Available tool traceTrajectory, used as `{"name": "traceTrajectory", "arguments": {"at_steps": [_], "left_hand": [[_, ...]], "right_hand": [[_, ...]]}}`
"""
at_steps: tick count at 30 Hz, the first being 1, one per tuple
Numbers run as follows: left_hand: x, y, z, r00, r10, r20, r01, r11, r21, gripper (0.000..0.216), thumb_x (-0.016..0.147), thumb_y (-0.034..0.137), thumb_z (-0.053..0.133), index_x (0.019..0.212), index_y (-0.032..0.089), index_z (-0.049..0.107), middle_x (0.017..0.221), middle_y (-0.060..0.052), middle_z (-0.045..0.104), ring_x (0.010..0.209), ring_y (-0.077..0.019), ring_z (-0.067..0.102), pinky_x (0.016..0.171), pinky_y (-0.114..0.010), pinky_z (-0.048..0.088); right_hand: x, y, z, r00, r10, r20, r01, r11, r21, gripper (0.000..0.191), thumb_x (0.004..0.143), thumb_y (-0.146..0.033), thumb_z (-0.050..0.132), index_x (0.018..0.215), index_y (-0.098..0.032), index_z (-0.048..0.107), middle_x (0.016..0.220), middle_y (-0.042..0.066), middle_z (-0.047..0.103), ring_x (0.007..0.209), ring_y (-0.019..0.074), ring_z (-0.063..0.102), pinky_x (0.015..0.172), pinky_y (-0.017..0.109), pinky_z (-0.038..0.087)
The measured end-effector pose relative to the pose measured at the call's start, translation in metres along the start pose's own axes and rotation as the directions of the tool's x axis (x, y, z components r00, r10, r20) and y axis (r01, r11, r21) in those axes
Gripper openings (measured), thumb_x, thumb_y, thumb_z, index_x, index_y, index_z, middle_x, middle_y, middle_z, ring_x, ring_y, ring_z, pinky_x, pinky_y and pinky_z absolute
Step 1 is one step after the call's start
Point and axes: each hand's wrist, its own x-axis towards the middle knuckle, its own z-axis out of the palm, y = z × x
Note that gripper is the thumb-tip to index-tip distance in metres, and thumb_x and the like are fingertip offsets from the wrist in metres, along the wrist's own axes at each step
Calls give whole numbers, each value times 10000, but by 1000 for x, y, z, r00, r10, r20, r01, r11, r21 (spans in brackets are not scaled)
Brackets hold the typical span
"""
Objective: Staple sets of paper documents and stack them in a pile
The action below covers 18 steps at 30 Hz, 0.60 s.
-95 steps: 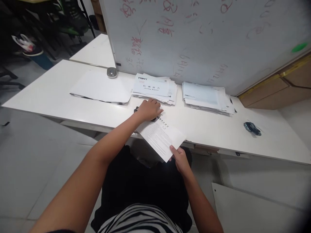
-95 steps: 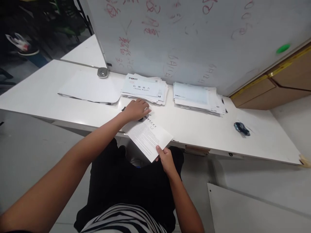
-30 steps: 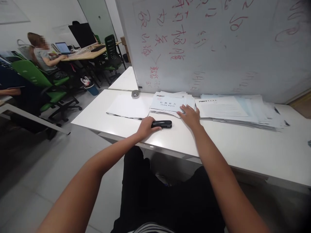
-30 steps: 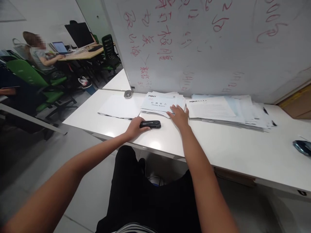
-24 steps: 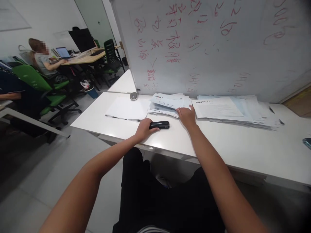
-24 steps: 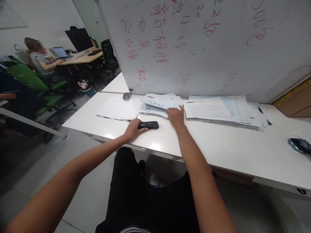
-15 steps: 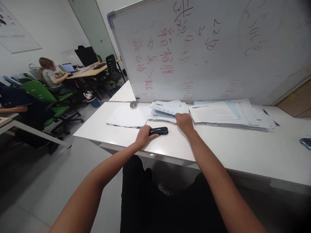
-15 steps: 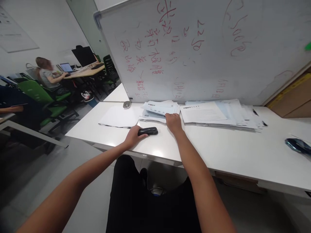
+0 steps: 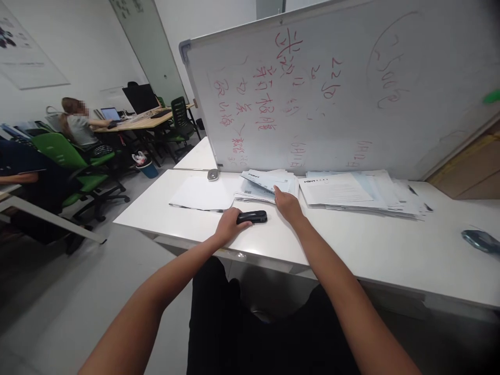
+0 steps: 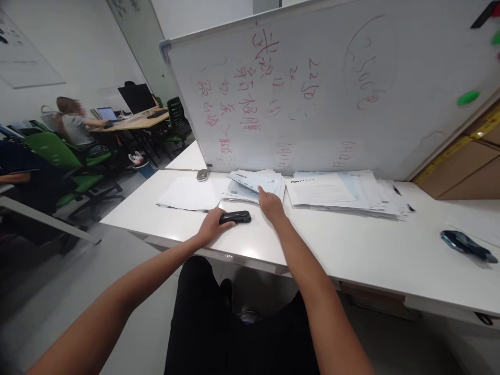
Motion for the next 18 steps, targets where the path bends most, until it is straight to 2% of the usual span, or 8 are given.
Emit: {"name": "traceTrajectory", "arguments": {"at_steps": [5,8,11,14,18], "left_hand": [[0,-3,4,1000,7,-16,-7,999,-36,390,768,555,641,895,199,544,913,-60,595,855,-231,547,710,-342,418],[1,-6,6,999,24,-26,-25,999,-34,381,769,547,643,888,197,549,911,-61,594,860,-232,543,703,-335,411],[0,-7,7,999,34,-40,-35,999,-10,381,770,549,642,873,196,540,893,-60,589,850,-230,542,689,-328,401],[0,-7,7,998,45,-48,-45,999,3,388,774,558,634,871,195,532,887,-59,589,845,-227,543,687,-325,396],[0,-6,6,999,34,-40,-34,999,10,383,784,558,621,875,196,533,885,-58,587,830,-221,543,682,-320,392]], "right_hand": [[-3,-3,1,1000,-25,17,25,999,-29,442,935,-138,330,1315,-81,549,802,125,692,769,214,619,715,303,457],[-5,-3,1,999,-14,35,13,999,39,385,941,-187,373,1225,-147,630,864,112,720,801,222,649,736,306,470],[-6,-2,-1,994,108,33,-113,975,192,330,929,-270,442,1169,-213,661,912,71,740,824,225,671,774,319,485],[-6,-1,-5,967,251,45,-251,908,336,313,896,-316,498,1156,-256,662,954,39,746,903,232,678,816,338,493],[-5,-2,-10,942,330,65,-322,830,455,294,857,-332,536,1107,-270,678,1000,25,741,984,226,667,858,347,489]]}}
